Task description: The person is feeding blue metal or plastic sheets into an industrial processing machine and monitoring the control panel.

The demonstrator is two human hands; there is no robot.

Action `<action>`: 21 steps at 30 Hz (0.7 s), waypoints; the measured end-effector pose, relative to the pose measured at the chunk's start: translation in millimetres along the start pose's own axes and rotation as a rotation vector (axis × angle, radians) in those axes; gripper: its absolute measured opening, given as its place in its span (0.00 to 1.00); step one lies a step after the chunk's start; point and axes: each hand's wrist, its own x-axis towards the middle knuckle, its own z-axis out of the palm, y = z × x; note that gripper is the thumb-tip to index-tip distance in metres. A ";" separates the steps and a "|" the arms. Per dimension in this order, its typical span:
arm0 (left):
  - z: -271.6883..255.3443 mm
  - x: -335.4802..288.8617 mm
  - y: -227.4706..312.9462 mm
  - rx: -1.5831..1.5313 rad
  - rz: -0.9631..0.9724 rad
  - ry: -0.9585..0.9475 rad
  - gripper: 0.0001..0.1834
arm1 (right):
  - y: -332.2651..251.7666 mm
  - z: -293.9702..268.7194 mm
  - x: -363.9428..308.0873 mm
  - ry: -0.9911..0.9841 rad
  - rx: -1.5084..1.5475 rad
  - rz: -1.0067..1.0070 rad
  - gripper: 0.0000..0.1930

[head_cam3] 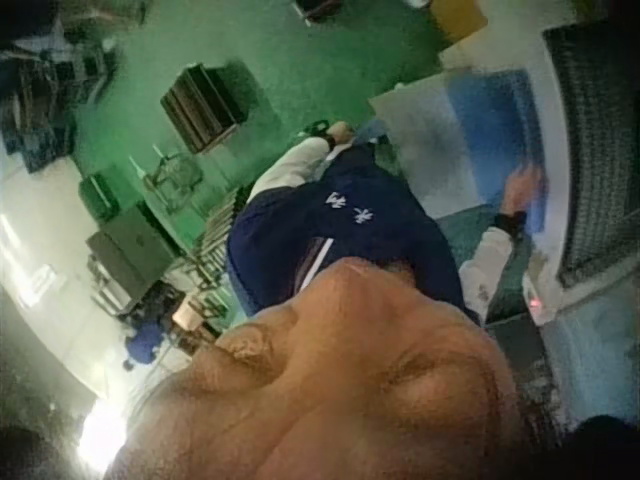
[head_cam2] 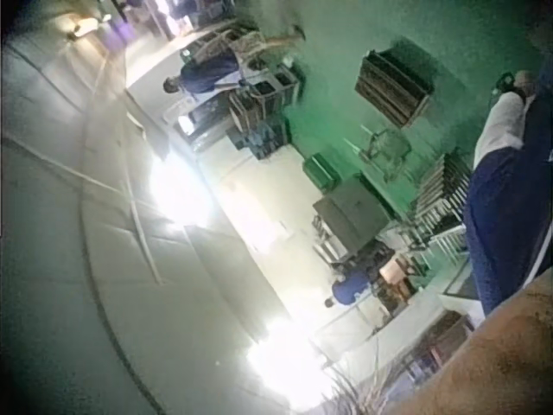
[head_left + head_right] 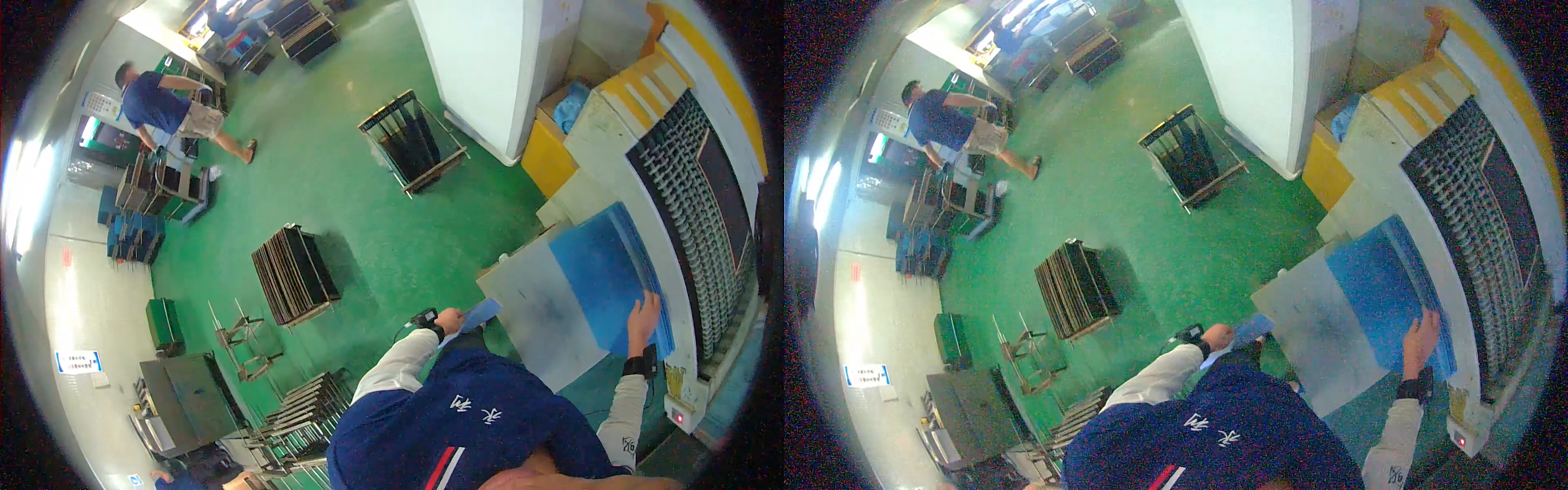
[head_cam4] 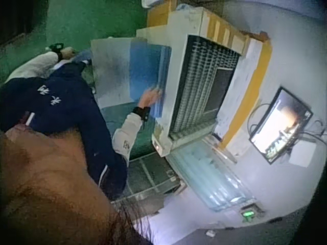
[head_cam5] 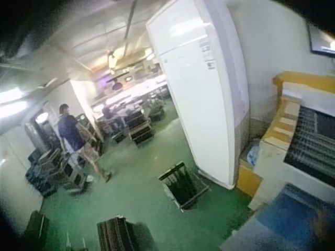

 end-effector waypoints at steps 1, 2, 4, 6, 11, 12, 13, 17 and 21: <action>0.0 6.9 -8.9 0.079 0.180 0.089 0.15 | -4.3 5.3 3.0 0.011 0.000 -0.012 0.20; 0.8 11.3 -18.7 0.162 0.356 0.181 0.15 | -7.4 10.8 5.0 0.021 0.002 -0.027 0.20; -13.4 3.4 13.6 0.111 0.210 0.101 0.15 | 7.5 19.6 -3.8 0.108 -0.008 -0.049 0.19; -23.8 0.4 29.9 -0.005 0.120 0.020 0.16 | 11.0 25.1 -9.6 0.199 0.003 -0.089 0.17; -2.0 12.0 -12.2 0.065 0.183 0.115 0.16 | 3.2 21.8 -0.7 -0.041 -0.083 0.083 0.20; -0.9 10.7 -11.5 0.062 0.181 0.124 0.16 | 5.1 24.8 -0.9 -0.038 -0.080 0.076 0.20; 1.3 9.0 -10.1 0.126 0.136 0.126 0.15 | 6.9 28.9 -1.6 0.053 -0.076 0.048 0.18; 0.7 -4.9 -6.7 0.117 0.128 0.098 0.14 | 5.8 26.5 -6.0 0.217 -0.073 -0.023 0.16; 8.4 -5.3 0.9 0.050 0.139 0.157 0.13 | 7.3 18.1 -4.9 0.163 -0.049 0.002 0.16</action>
